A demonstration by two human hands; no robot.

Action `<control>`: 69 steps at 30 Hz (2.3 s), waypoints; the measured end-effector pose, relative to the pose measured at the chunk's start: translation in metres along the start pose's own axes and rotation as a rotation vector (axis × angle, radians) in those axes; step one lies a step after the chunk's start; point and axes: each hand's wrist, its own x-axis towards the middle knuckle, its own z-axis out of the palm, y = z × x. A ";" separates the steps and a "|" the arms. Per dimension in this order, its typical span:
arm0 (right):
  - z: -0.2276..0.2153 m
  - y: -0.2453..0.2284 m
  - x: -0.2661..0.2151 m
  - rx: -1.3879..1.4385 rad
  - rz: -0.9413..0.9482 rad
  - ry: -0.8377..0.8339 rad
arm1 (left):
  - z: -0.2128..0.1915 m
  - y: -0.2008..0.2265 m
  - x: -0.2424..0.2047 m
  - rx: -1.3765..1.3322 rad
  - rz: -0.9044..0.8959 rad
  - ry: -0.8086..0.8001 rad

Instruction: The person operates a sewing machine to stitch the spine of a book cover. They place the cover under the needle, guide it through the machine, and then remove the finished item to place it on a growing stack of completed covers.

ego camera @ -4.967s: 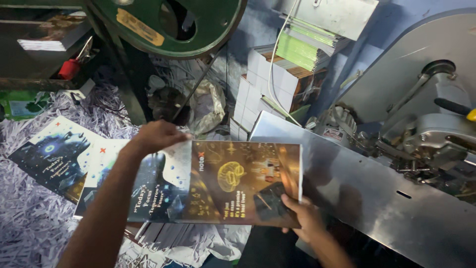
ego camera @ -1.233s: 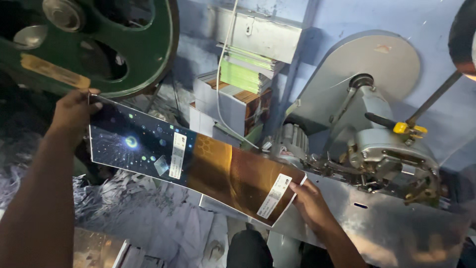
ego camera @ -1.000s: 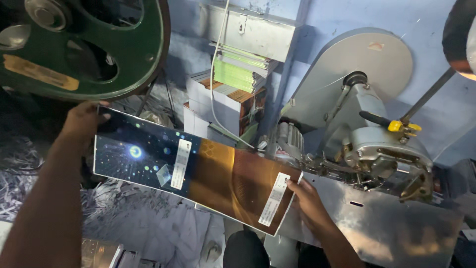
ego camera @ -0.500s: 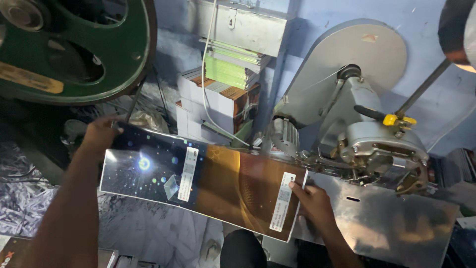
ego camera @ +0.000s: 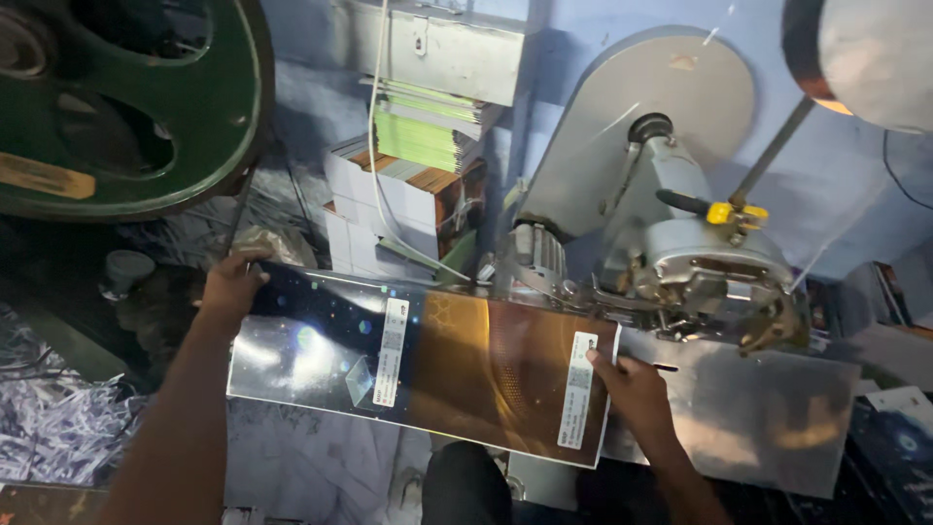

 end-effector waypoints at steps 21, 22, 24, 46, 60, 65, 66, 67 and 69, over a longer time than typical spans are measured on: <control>-0.060 0.035 -0.007 -0.173 -0.106 0.191 | 0.075 0.038 -0.034 -0.092 -0.048 0.041; -0.062 0.036 -0.008 -0.167 -0.111 0.193 | 0.077 0.037 -0.035 -0.032 -0.010 0.042; -0.067 0.032 -0.009 -0.208 -0.103 0.191 | 0.080 0.038 -0.035 0.088 0.067 0.047; -0.114 0.064 0.013 -0.631 -0.797 0.458 | 0.114 0.068 -0.048 -0.094 -0.230 -0.027; -0.117 0.063 0.012 -0.661 -0.718 0.432 | 0.118 0.072 -0.049 -0.179 -0.212 -0.048; -0.121 0.059 0.007 -0.678 -0.600 0.353 | 0.122 0.088 -0.055 -0.117 -0.266 -0.023; -0.123 0.060 0.007 -0.668 -0.650 0.373 | 0.123 0.091 -0.057 -0.112 -0.303 -0.017; -0.125 0.061 0.007 -0.657 -0.701 0.392 | 0.125 0.093 -0.058 0.007 -0.249 -0.009; -0.131 0.064 0.009 -0.653 -0.762 0.423 | 0.130 0.097 -0.060 0.246 -0.138 0.007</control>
